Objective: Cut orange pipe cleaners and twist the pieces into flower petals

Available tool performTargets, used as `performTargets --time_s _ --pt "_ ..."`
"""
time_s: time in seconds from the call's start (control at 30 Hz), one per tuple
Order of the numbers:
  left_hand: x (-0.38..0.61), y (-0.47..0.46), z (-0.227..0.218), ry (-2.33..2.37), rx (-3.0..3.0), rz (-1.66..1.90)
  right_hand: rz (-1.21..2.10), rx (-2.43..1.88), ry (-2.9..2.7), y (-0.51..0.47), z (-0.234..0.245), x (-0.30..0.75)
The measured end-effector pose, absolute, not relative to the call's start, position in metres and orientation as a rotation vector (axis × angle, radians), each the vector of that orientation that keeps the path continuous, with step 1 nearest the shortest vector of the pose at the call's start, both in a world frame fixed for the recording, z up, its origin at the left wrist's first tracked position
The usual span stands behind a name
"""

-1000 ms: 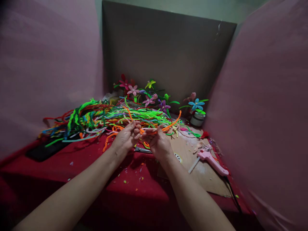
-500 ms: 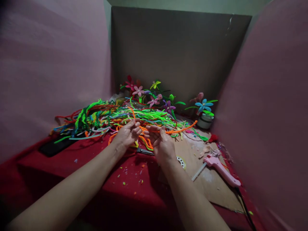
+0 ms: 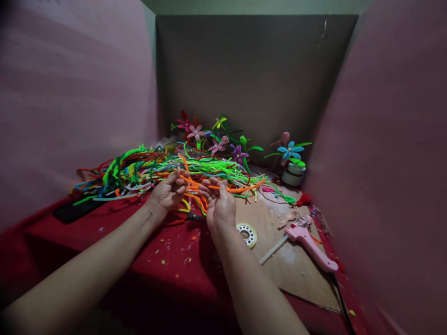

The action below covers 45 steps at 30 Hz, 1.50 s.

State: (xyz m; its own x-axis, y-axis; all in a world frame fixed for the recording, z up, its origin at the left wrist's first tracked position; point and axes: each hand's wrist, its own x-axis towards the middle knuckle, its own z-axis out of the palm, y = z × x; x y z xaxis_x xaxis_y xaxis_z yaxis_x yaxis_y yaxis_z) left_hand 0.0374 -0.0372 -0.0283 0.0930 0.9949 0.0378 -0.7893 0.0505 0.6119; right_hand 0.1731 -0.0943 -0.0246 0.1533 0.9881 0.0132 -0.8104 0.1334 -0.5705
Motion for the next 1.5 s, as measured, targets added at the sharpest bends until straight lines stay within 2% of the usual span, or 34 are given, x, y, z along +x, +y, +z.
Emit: performTargets --time_s 0.33,0.53,0.73,0.9,1.13,1.37,1.5 --pt "0.044 -0.05 -0.023 0.463 0.551 1.419 1.406 -0.511 -0.498 -0.092 -0.026 0.173" --pt "0.016 -0.042 0.007 0.464 0.638 1.269 1.549 -0.487 -0.431 -0.104 -0.016 0.183" --pt "-0.014 -0.019 0.024 0.533 0.758 1.283 1.502 -0.618 -0.476 -0.102 -0.033 0.179" --pt "-0.001 -0.021 0.023 0.487 0.677 1.249 1.433 -0.655 -0.528 -0.099 -0.037 0.176" --pt "0.019 -0.054 -0.006 0.595 0.811 0.983 1.339 -0.622 -0.459 -0.104 -0.023 0.183" --pt "0.049 -0.096 0.007 0.541 1.121 1.174 1.411 -0.604 -0.379 -0.106 -0.017 0.182" --pt "0.059 -0.103 0.019 0.564 1.007 1.28 1.449 -0.494 -0.286 -0.107 0.008 0.194"
